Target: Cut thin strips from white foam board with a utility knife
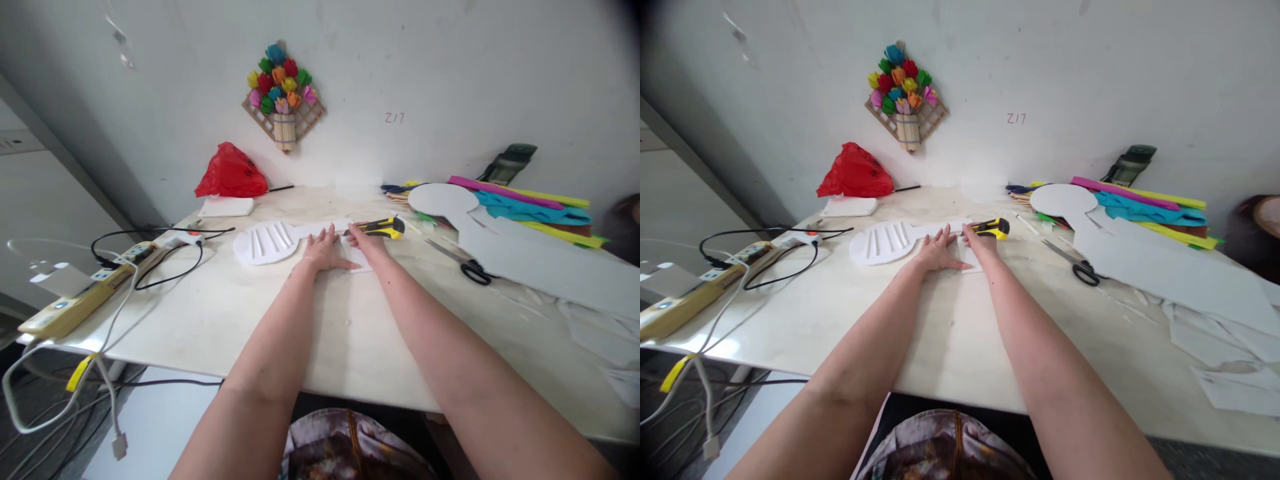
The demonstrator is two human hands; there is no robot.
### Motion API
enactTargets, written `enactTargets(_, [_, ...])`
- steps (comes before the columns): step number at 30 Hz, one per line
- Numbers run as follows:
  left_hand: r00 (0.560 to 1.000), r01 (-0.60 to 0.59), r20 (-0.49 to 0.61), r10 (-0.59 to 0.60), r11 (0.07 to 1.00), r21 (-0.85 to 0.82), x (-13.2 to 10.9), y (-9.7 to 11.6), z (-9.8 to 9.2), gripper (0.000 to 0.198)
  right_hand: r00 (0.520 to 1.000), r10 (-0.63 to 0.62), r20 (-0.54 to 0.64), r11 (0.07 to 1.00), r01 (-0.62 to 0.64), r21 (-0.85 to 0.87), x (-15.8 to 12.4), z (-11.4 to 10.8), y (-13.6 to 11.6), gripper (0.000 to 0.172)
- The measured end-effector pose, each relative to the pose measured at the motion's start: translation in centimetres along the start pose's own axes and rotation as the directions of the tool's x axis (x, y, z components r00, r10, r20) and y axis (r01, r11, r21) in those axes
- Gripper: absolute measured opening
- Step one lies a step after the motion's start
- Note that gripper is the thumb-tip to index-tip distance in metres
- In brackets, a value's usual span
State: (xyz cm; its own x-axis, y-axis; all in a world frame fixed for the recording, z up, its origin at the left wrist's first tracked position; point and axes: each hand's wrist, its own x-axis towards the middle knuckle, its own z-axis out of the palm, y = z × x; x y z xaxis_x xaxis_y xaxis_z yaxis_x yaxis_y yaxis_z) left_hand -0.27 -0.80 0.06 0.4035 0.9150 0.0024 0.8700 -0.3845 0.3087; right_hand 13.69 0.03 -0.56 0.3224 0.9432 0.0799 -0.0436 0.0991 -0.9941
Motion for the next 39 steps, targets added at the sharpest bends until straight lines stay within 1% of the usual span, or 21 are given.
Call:
enactTargets(4, [1.000, 0.007, 0.001, -0.007, 1.000, 0.006, 0.0, 0.0, 0.0, 0.119, 1.000, 0.000, 0.011, 1.000, 0.001, -0.023, 0.6, -0.1, 0.7, 0.019])
enactTargets(9, [1.000, 0.009, 0.004, -0.009, 1.000, 0.017, 0.1, 0.1, 0.0, 0.118, 1.000, 0.014, 0.018, 0.998, -0.013, -0.063, 1.1, 0.0, 1.2, 0.018])
enactTargets(22, [1.000, -0.001, 0.008, 0.000, 1.000, 0.010, 0.2, -0.1, 0.1, 0.119, 1.000, -0.011, 0.027, 0.997, 0.013, -0.079, 0.7, 0.0, 0.8, 0.018])
enactTargets(33, [1.000, 0.002, 0.017, -0.002, 0.999, 0.033, 0.1, 0.0, -0.1, 0.116, 0.999, -0.019, 0.048, 0.985, 0.027, -0.171, 0.9, -0.3, 0.9, 0.027])
enactTargets(39, [1.000, 0.003, 0.020, -0.004, 1.000, 0.016, 0.0, 0.1, -0.2, 0.116, 0.999, -0.023, 0.037, 0.991, 0.027, -0.131, 1.1, -0.1, 1.1, 0.025])
